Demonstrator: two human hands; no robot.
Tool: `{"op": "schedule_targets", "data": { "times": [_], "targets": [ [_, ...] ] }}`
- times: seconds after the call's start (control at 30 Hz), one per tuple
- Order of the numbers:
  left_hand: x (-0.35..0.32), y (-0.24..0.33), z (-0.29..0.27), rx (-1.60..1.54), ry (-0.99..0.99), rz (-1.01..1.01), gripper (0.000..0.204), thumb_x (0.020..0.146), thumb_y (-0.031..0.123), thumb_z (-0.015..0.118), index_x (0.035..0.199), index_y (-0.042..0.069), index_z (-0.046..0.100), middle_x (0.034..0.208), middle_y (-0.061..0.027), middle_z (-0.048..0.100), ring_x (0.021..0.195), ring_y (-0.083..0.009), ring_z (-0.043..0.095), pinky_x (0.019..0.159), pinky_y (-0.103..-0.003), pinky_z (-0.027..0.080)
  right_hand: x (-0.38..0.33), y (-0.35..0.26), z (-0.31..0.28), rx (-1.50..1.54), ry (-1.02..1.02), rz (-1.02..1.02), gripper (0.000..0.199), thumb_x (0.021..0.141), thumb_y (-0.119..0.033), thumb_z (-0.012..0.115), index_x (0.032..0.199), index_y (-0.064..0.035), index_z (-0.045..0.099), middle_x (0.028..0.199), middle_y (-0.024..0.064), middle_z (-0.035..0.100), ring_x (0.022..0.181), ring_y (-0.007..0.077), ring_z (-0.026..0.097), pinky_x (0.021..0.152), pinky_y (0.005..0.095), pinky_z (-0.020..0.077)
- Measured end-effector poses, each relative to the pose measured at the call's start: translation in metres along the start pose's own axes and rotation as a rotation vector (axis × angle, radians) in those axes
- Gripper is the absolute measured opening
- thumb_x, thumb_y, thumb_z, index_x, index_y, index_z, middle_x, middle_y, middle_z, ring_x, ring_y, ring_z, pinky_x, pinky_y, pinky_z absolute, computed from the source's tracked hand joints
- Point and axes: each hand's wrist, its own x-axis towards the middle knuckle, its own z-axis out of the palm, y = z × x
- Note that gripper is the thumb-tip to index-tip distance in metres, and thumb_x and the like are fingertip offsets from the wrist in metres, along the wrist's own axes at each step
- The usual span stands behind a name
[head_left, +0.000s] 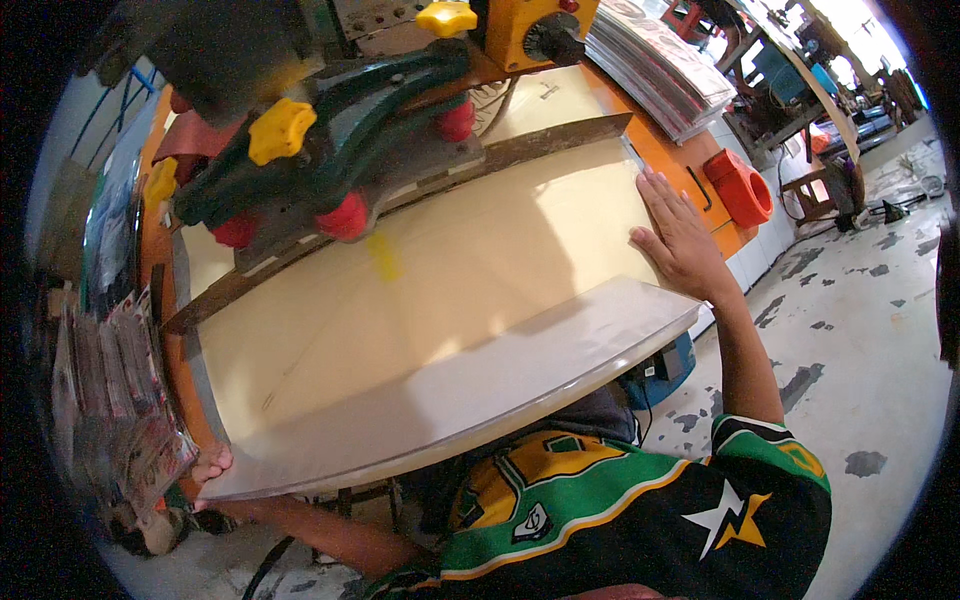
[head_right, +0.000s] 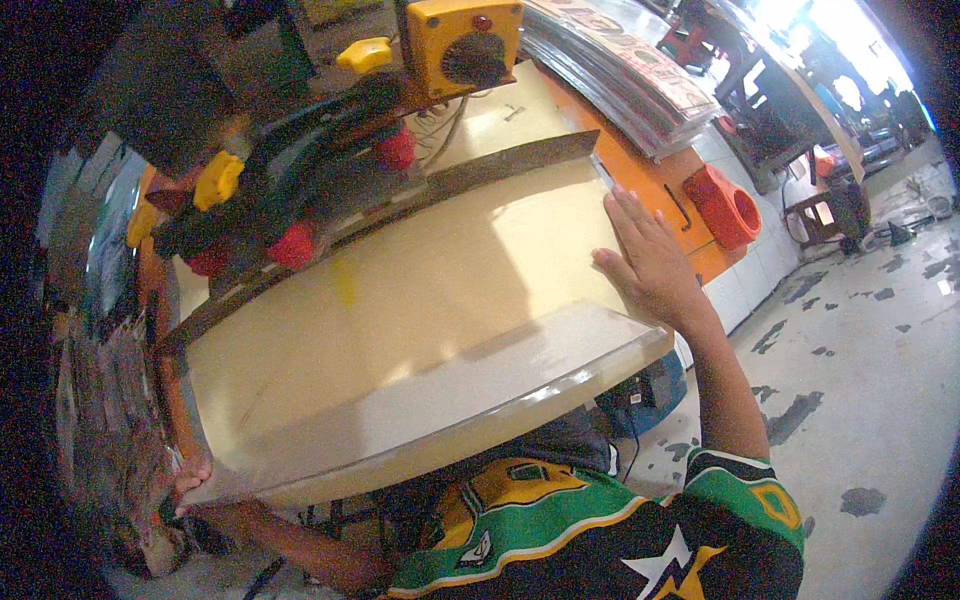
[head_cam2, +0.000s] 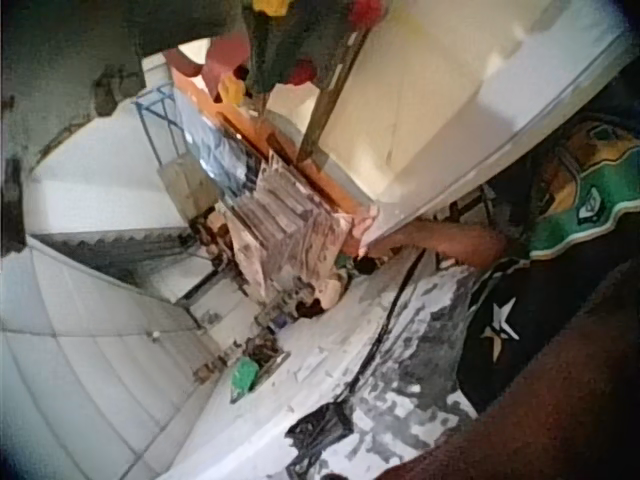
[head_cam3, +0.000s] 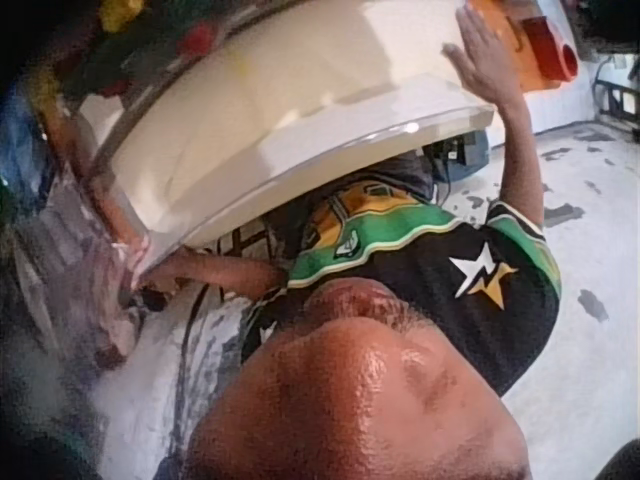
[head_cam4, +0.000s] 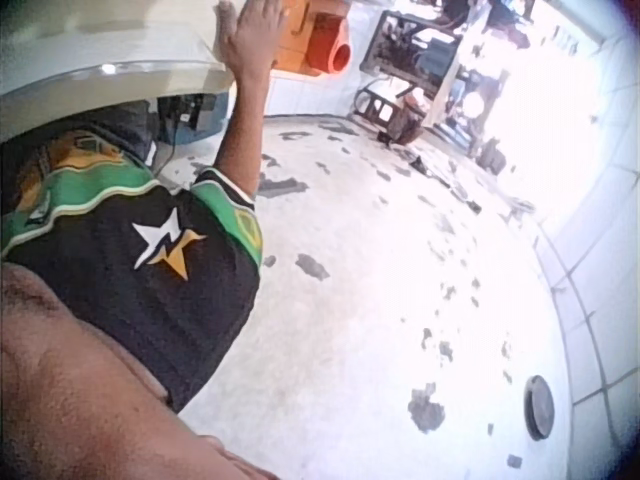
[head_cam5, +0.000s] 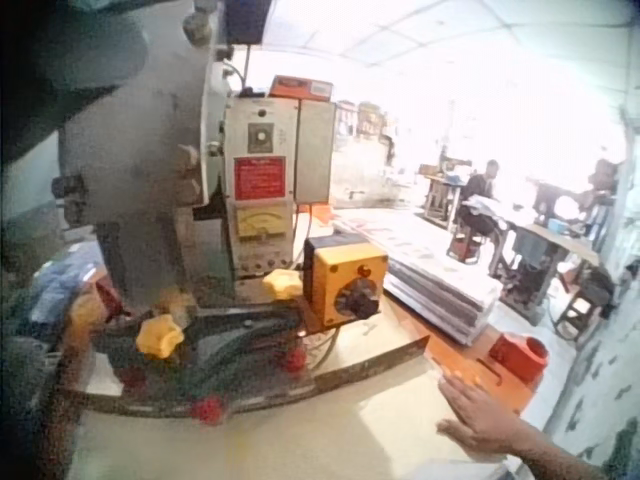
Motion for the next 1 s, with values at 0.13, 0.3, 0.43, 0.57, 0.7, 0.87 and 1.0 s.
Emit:
{"op": "schedule_targets", "data": {
  "times": [0.13, 0.3, 0.43, 0.57, 0.7, 0.87, 1.0],
  "targets": [
    [0.014, 0.003, -0.016, -0.199, -0.251, -0.054, 0.056, 0.092, 0.061, 0.061, 0.09, 0.006, 0.054, 0.087, -0.0059, 0.053, 0.091, -0.019, 0.054, 0.09, -0.036, 0.047, 0.014, -0.014, 0.001, -0.053, 0.018, 0.1, 0.072, 0.102, -0.049, 0.046, 0.152, 0.0002, 0.033, 0.159, 0.021, 0.031, 0.149, 0.0339, 0.028, 0.12, 0.0515, 0.0217],
    [0.001, 0.002, -0.011, 0.233, 0.039, -0.01, 0.056, 0.102, 0.067, 0.016, 0.093, 0.018, 0.044, 0.087, 0.0003, 0.036, 0.086, -0.0165, 0.042, 0.091, -0.034, 0.041, 0.031, 0.0, 0.011, -0.051, 0.079, 0.092, 0.072, 0.103, -0.049, 0.044, 0.152, 0.0018, 0.033, 0.159, 0.0221, 0.031, 0.149, 0.0339, 0.027, 0.121, 0.051, 0.0206],
    [0.003, 0.009, -0.032, 0.27, -0.012, -0.004, 0.056, 0.102, 0.067, 0.018, 0.091, 0.019, 0.043, 0.087, 0.0012, 0.035, 0.086, -0.0177, 0.042, 0.089, -0.036, 0.042, 0.032, 0.007, 0.02, -0.046, 0.111, 0.071, 0.07, 0.104, -0.049, 0.041, 0.155, -0.0026, 0.029, 0.163, 0.017, 0.026, 0.152, 0.0304, 0.021, 0.122, 0.046, 0.0156],
    [-0.001, 0.004, -0.033, 0.341, 0.121, 0.017, 0.049, 0.105, 0.06, 0.022, 0.087, 0.018, 0.041, 0.087, 0.0018, 0.034, 0.082, -0.0167, 0.041, 0.084, -0.036, 0.043, 0.035, 0.002, 0.015, -0.022, 0.099, 0.04, 0.069, 0.105, -0.049, 0.039, 0.157, -0.0066, 0.027, 0.164, 0.0146, 0.025, 0.154, 0.0288, 0.017, 0.123, 0.0489, 0.0112],
    [0.003, 0.003, -0.017, 0.26, -0.001, 0.058, 0.051, 0.099, 0.061, 0.037, 0.085, 0.012, 0.045, 0.084, -0.002, 0.041, 0.082, -0.0173, 0.046, 0.083, -0.036, 0.044, 0.05, 0.006, 0.015, -0.026, 0.079, -0.007, 0.067, 0.105, -0.048, 0.038, 0.158, -0.0085, 0.027, 0.164, 0.0136, 0.024, 0.154, 0.0281, 0.016, 0.123, 0.0508, 0.0091],
    [0.006, 0.007, -0.009, 0.293, -0.007, 0.03, 0.063, 0.092, 0.07, 0.049, 0.085, 0.008, 0.05, 0.081, -0.005, 0.049, 0.083, -0.0179, 0.053, 0.085, -0.034, 0.046, 0.083, 0.028, 0.018, -0.003, 0.058, -0.125, 0.064, 0.106, -0.048, 0.035, 0.155, -0.0081, 0.033, 0.161, 0.0168, 0.029, 0.151, 0.0305, 0.022, 0.123, 0.0511, 0.0082],
    [0.004, -0.008, -0.003, 0.148, 0.028, 0.091, 0.063, 0.091, 0.07, 0.05, 0.086, 0.008, 0.053, 0.081, -0.0048, 0.051, 0.083, -0.0171, 0.053, 0.085, -0.033, 0.046, 0.106, 0.029, 0.008, 0.038, -0.076, -0.111, 0.062, 0.106, -0.048, 0.036, 0.152, -0.0066, 0.039, 0.158, 0.0184, 0.034, 0.147, 0.0329, 0.029, 0.123, 0.0515, 0.0106]
  ]
}}
